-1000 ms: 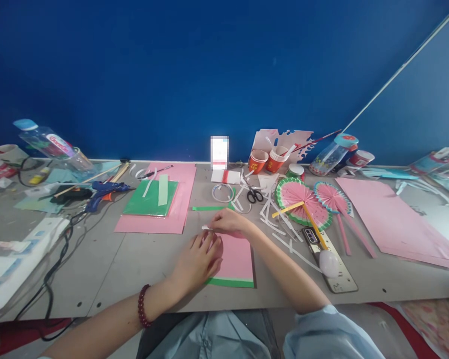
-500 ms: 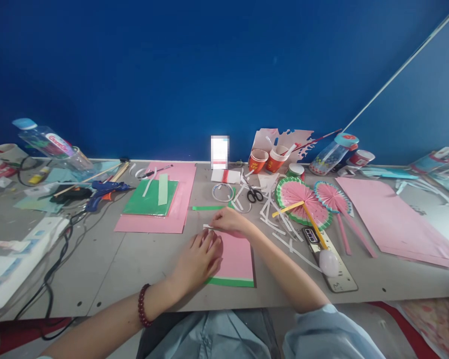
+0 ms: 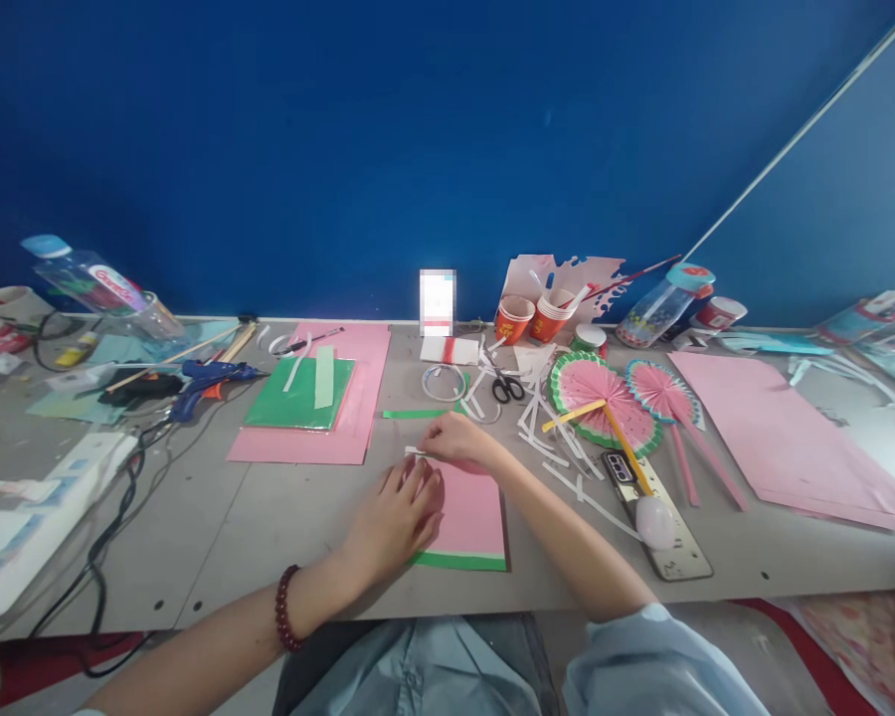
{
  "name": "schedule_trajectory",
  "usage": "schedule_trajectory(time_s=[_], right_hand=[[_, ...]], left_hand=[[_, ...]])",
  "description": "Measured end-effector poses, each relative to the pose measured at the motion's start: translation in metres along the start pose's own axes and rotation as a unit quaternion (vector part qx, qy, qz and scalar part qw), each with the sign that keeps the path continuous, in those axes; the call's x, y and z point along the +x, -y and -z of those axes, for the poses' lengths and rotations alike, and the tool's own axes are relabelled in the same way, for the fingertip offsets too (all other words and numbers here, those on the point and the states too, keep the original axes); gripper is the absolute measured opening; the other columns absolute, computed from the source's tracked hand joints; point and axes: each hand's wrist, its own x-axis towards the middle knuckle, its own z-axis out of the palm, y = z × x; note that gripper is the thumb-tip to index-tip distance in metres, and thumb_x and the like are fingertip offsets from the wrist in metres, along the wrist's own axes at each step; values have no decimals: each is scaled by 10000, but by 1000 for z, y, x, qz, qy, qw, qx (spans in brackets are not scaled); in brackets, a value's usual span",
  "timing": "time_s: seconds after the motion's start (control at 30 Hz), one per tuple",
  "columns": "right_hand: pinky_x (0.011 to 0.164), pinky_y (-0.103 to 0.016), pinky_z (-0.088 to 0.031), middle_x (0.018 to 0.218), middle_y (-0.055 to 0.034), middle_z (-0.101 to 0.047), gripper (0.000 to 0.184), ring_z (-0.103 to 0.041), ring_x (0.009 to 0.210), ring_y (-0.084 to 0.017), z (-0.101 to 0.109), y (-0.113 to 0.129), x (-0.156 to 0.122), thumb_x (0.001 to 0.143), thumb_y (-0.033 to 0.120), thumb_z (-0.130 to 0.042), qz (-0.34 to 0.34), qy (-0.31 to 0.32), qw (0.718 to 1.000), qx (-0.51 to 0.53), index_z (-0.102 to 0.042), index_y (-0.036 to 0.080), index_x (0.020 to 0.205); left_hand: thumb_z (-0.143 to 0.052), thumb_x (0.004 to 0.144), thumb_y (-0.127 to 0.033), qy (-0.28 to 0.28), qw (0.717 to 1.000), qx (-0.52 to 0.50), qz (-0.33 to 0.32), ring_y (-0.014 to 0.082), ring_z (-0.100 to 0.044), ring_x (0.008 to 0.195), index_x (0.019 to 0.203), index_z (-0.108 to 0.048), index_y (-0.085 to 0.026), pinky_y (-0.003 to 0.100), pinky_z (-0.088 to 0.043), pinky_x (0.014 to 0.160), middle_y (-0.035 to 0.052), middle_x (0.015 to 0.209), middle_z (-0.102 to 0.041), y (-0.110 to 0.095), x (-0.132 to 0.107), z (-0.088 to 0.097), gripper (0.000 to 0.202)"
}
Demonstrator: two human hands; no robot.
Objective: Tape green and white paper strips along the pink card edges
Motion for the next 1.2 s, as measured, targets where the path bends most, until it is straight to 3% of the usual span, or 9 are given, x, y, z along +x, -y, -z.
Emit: schedule_trajectory(time_s=[0.3,0.63,0.83,1.2], right_hand=[[512,-224,-351,531,17,-549,191,-485,548,-114,6,7,1,677,307,-586,24,-2,995,-93,-663,152,594],[498,-219,-342,508,16,-522,178,-476,541,-116,5,8,2,661,277,-564,28,-7,993,-116,-637,151,559],[509,-207,-333,527,19,-519,181,-460,561,-109,3,9,2,667,280,-548,17,-2,990,-139,-625,146,573],[500,-210,-298,522,32,-474,186,-403,548,-94,3,8,5,673,269,-528,31,1,986,-165,-595,154,544]], left_hand=[[-501,877,-338,-2,1000,-9,-3,344,-454,1211,1238,-510,-132,450,-399,936,169,1288,-530,1,0,1,416],[-512,874,-333,4,1000,-20,-2,348,-449,1215,1240,-494,-123,453,-391,938,185,1286,-520,1,0,1,423],[-521,862,-365,14,998,-44,30,347,-446,1227,1233,-476,-98,465,-386,951,227,1311,-482,0,-2,-6,460],[-483,876,-378,10,997,-64,51,346,-412,1257,1257,-460,-118,476,-376,962,221,1390,-415,0,-4,-10,462]])
